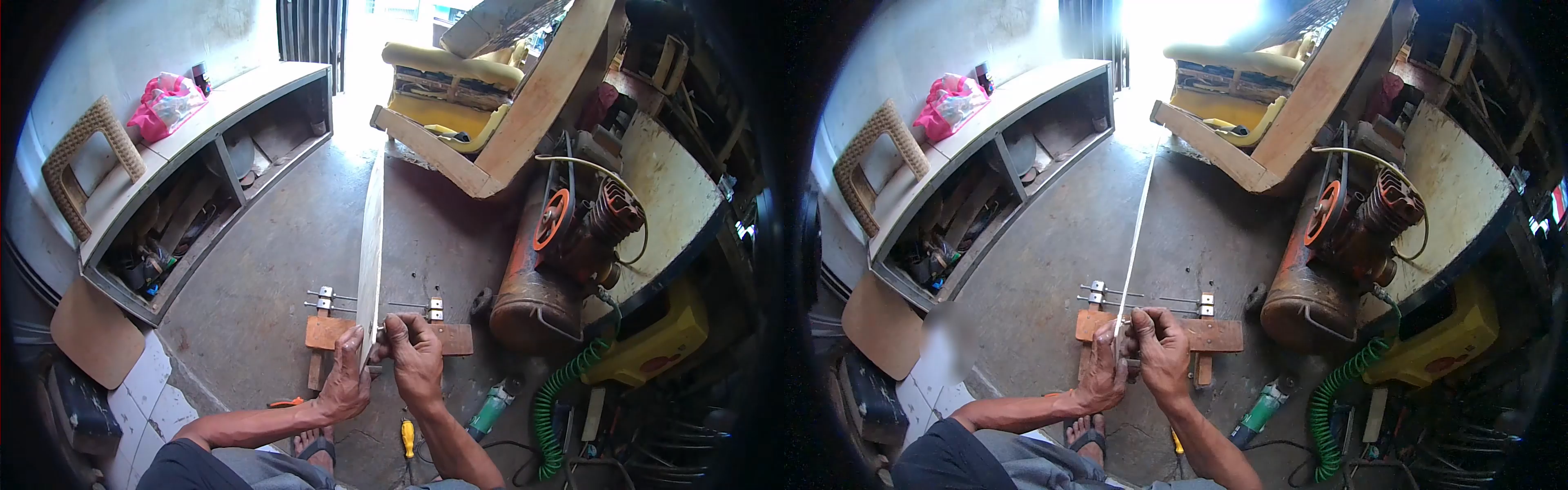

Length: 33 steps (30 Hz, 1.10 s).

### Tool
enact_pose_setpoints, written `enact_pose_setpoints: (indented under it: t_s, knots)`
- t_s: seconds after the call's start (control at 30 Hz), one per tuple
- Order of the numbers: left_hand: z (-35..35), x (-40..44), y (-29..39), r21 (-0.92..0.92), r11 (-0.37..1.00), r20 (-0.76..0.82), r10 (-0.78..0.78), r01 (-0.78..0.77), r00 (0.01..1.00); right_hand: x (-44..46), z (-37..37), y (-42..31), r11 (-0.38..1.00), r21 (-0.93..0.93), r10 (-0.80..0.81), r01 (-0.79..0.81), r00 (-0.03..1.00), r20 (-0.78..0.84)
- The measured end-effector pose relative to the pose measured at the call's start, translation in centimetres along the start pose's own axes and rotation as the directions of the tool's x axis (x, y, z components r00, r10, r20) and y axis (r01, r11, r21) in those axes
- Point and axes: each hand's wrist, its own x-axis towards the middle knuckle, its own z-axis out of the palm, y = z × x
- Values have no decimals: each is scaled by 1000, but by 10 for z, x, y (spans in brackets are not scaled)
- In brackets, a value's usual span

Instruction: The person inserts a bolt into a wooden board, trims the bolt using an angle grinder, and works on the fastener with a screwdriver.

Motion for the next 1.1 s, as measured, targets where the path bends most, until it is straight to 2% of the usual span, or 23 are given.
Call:
enact_pose_setpoints:
  t_s: [0.07, 0.1, 0.2, 0.27, 0.33, 0.37, 0.4, 0.43, 0.5, 0.53, 0.57, 0.63, 0.73, 0.8, 1.0, 1.1]
  knots:
    - [-1, 2, 5, -65, 998, 9, -16, 16, 1000, -4, -1, -1, 992, 15, 122, -122, 992, 14]
    - [-3, 3, 7, -130, 991, 19, -34, 36, 999, -4, -1, 1, 992, 18, 121, -121, 993, 14]
    - [-8, 6, 12, -31, 999, 20, -10, 11, 1000, -7, 0, 2, 995, 76, 69, -70, 997, 17]
    - [-8, 6, 13, -65, 998, 6, -17, 17, 1000, -8, -1, -6, 996, -4, 92, -92, 993, 76]
    - [-8, 5, 11, -101, 995, -10, -25, 24, 1000, -7, -6, -4, 995, -7, 100, -100, 991, 87]
    - [-8, 4, 10, -18, 1000, -13, -15, 15, 1000, -7, -9, -1, 994, -10, 109, -108, 989, 98]
    - [-8, 5, 8, 68, 998, -17, -5, 6, 1000, -5, -14, 4, 990, 88, 97, -107, 990, 102]
    - [-8, 4, 9, 69, 998, -18, -7, 8, 1000, -2, -16, 9, 990, 88, 99, -109, 990, 103]
    - [-8, 5, 11, -114, 992, 31, -49, 52, 998, 4, -20, 17, 898, 406, 105, -168, 979, 174]
    - [-7, 4, 10, -114, 992, 31, -48, 51, 998, 5, -22, 20, 846, 482, 131, -227, 966, 225]
    - [-5, 3, 7, -110, 993, 19, -37, 39, 999, 6, -23, 23, 847, 483, 127, -224, 966, 225]
    - [-5, 3, 7, -102, 994, 7, -29, 29, 1000, 5, -24, 31, 749, 591, 152, -298, 947, 284]
    - [-8, 3, 8, -139, 988, 42, -67, 72, 997, 6, -25, 35, 756, 576, 158, -311, 941, 300]
    - [-7, 3, 5, -15, 1000, 20, -14, 14, 1000, 6, -25, 38, 746, 592, 139, -303, 942, 307]
    - [-9, 2, 6, -105, 994, 39, -28, 32, 999, 8, -22, 36, 723, 611, 112, -322, 928, 355]
    - [-12, 5, 10, -54, 998, 40, -7, 10, 999, 8, -22, 36, 739, 584, 134, -336, 923, 362]
